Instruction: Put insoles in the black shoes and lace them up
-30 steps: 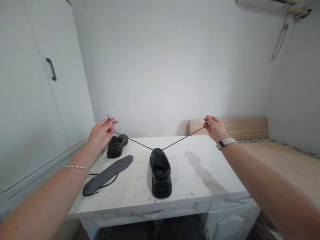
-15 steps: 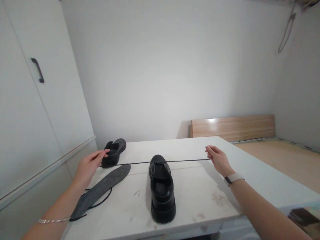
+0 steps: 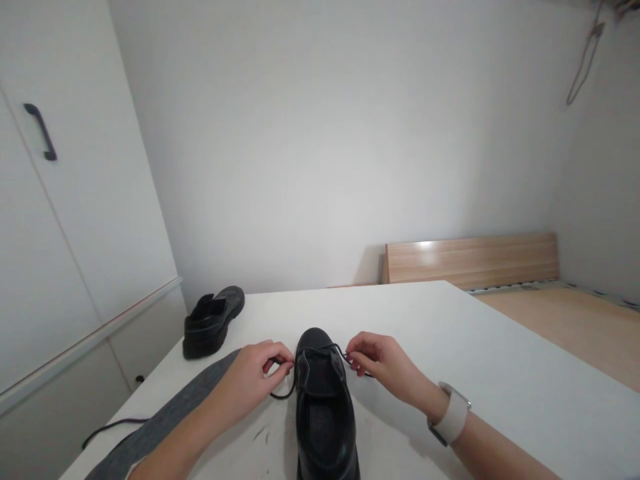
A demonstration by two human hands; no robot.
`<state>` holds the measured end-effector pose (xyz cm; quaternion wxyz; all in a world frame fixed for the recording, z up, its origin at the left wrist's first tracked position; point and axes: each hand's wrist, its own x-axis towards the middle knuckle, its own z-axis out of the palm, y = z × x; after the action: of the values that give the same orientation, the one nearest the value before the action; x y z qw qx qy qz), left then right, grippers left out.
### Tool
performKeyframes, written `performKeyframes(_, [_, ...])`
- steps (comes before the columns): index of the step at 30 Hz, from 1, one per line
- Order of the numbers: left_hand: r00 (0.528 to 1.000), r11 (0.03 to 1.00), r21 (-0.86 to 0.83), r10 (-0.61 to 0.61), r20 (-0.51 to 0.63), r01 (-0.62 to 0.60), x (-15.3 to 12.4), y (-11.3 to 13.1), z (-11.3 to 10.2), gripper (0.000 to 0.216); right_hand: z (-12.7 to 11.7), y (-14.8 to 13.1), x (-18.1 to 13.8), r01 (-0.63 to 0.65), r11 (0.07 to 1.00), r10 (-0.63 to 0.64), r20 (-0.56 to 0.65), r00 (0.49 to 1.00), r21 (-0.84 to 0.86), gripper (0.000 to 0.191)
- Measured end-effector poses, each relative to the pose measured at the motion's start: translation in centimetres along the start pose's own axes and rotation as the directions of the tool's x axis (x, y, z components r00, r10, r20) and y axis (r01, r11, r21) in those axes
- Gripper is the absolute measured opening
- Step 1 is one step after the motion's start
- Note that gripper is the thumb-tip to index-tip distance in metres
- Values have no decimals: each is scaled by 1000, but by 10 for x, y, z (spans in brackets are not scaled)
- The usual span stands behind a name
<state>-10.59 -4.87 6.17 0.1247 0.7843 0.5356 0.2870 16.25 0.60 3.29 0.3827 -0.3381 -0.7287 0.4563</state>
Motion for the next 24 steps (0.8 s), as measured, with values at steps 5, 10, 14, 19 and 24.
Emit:
performKeyframes(5, [1000, 1000, 25, 10, -25, -10, 4, -5, 5, 16, 5, -10, 4, 135, 935, -152, -26, 988, -327, 10])
performKeyframes(10, [998, 997, 46, 57, -34, -55, 3, -6, 9, 17, 9, -20, 6, 205, 873, -201, 58, 978, -442, 14])
performKeyframes(14, [995, 997, 28, 76, -67, -74, 3, -8, 14, 17, 12, -21, 6, 255, 825, -256, 68, 964, -505, 14])
performKeyframes(19, [981, 990, 45, 138, -137, -133, 2, -12, 19, 16, 15, -16, 4, 233, 828, -234, 63, 970, -510, 16])
performKeyframes(24, [916, 909, 350, 322, -239, -228, -2, -7, 21, 15, 18, -16, 2, 197, 838, -194, 61, 979, -509, 17])
